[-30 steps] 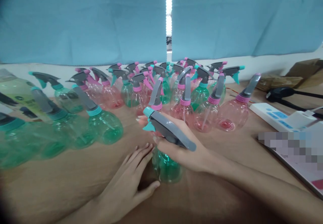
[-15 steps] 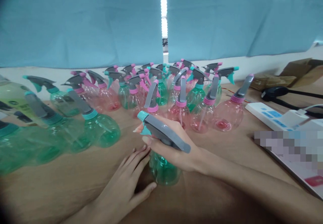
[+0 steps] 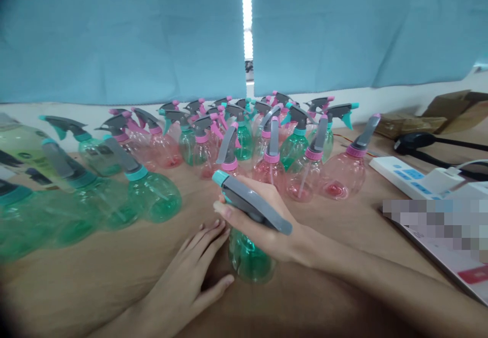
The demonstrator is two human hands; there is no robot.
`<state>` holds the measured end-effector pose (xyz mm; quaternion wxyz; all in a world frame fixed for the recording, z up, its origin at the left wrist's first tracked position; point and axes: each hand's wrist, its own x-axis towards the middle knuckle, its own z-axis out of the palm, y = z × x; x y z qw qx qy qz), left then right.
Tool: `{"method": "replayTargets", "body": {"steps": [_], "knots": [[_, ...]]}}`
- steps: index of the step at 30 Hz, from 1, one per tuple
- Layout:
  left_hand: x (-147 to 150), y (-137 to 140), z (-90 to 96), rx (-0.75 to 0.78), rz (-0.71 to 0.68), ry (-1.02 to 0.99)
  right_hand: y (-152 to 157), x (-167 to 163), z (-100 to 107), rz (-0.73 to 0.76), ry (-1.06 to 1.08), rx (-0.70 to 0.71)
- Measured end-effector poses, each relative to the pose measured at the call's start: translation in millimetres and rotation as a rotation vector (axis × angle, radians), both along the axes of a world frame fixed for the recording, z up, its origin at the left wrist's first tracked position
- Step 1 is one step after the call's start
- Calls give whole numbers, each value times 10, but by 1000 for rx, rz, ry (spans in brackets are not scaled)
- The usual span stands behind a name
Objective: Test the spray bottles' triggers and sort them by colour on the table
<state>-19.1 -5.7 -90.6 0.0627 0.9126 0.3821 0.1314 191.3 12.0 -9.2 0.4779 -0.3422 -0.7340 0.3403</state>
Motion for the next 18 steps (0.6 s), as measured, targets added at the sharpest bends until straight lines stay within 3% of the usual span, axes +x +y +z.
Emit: {"method": "replayTargets", "body": {"steps": [4, 18], "knots": [[11, -1, 24, -17, 2, 4, -11, 1, -27, -64, -32, -58], [30, 12, 68, -32, -8, 20, -2, -2, -26, -17, -30, -111]]}}
